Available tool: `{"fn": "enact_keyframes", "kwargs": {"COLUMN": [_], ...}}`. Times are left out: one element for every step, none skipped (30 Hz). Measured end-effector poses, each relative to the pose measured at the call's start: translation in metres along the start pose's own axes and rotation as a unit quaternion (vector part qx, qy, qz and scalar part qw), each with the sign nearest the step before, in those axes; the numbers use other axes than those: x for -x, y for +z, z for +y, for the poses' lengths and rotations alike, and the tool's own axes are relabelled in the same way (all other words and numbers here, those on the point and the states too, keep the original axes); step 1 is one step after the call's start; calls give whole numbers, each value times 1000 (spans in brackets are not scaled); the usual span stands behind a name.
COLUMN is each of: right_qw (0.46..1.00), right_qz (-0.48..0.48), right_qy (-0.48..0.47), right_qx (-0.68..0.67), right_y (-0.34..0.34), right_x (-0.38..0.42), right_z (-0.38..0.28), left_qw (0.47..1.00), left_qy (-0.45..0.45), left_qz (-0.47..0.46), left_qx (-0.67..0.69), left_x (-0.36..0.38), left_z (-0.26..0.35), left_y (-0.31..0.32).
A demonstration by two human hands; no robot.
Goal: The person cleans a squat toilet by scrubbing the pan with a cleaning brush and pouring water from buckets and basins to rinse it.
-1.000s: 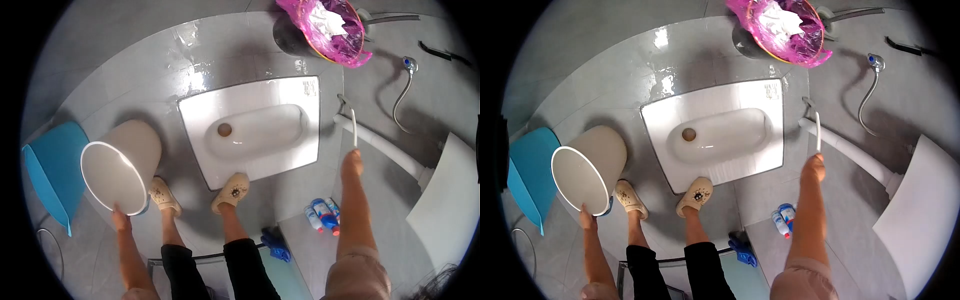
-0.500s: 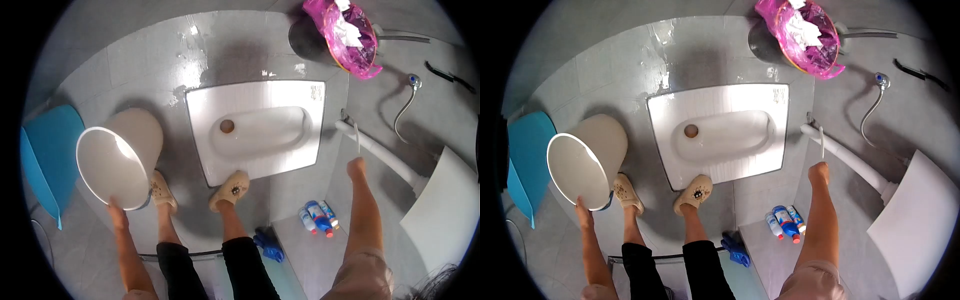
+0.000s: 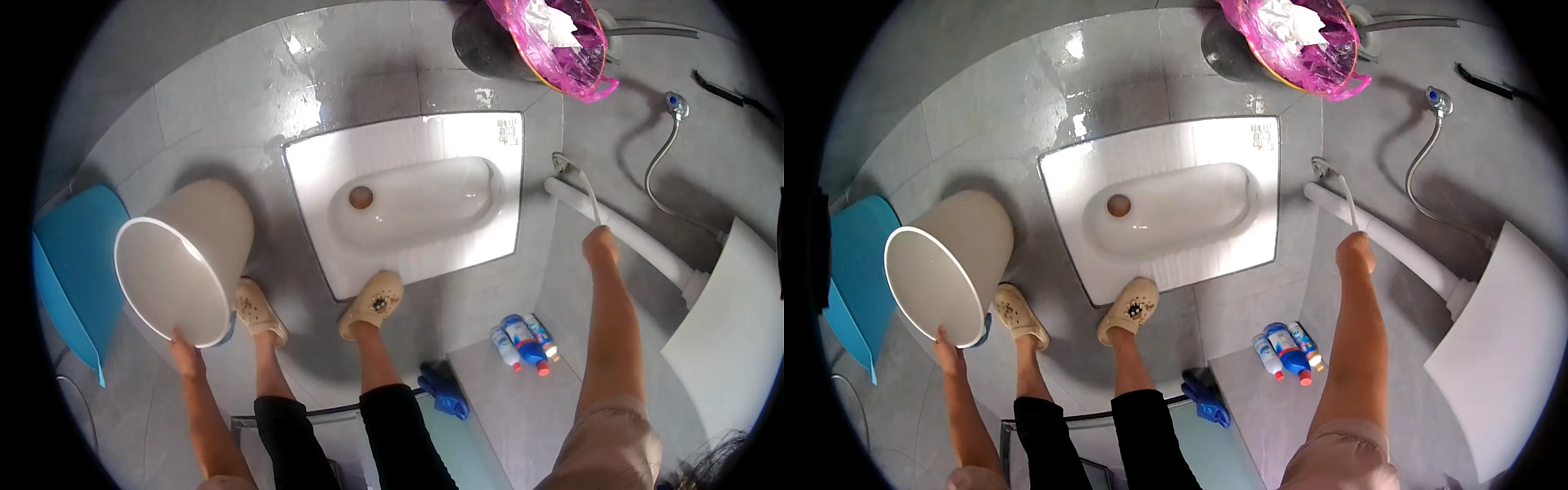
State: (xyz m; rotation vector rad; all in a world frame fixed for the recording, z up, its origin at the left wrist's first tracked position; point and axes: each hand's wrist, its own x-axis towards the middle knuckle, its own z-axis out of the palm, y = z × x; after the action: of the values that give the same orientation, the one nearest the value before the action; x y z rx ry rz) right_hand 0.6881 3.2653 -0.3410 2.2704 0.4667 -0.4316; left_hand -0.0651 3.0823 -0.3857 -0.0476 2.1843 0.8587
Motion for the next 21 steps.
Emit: {"fn": "enact_keyframes", "kwargs": {"right_qw": [995,1000,993,981,963,951,953,964,979,998,998,985,958,920,872,870,860,846,786,714,758], "right_qz": [-35,-13,12,-2,-12,-9,-15,-18,-23,-31,-31,-78,-124,-167,-208,-59,15,90,173,251,153], "right_qy": [66,4,-62,-89,-118,-140,-139,-125,-97,-34,-34,-92,-148,-201,-252,-315,-345,-369,-419,-463,-426], "right_qx": [-64,20,100,173,243,277,267,235,176,39,41,127,211,291,365,376,377,375,421,461,470], "right_y": [-36,-22,0,11,22,41,49,42,36,31,39,50,62,73,82,146,174,202,184,170,143], "right_x": [54,40,17,28,41,32,11,6,2,-2,9,22,32,37,36,10,6,3,19,31,27], "right_z": [-24,-10,4,1,-2,2,8,8,6,3,-7,-17,-26,-32,-34,-13,6,25,33,41,35], "left_qw": [1000,1000,1000,999,999,998,997,997,998,998,998,999,1000,1000,999,998,998,999,999,999,1000], "left_qy": [5,0,6,14,14,17,20,21,22,21,19,11,3,1,3,7,9,4,0,2,-7], "left_qz": [14,13,-18,-48,-46,-55,-65,-69,-60,-51,-50,-31,-12,-14,-30,-46,-48,-40,-32,-33,-25], "left_qx": [-12,-10,-2,6,9,-6,-24,-27,-6,15,15,17,19,19,26,32,32,23,15,13,10], "left_x": [1,0,-4,-7,-8,-6,-3,-2,-3,-2,-1,2,4,3,1,-1,-1,1,2,4,5], "left_z": [-4,-7,-9,-10,-9,-9,-6,-4,-3,-4,-4,-2,-2,-3,-5,-4,-3,-2,0,2,3], "left_y": [-5,-8,-9,-9,-9,-12,-14,-12,-7,-4,-3,-2,-3,-4,-5,-4,-3,-2,0,1,2]}}
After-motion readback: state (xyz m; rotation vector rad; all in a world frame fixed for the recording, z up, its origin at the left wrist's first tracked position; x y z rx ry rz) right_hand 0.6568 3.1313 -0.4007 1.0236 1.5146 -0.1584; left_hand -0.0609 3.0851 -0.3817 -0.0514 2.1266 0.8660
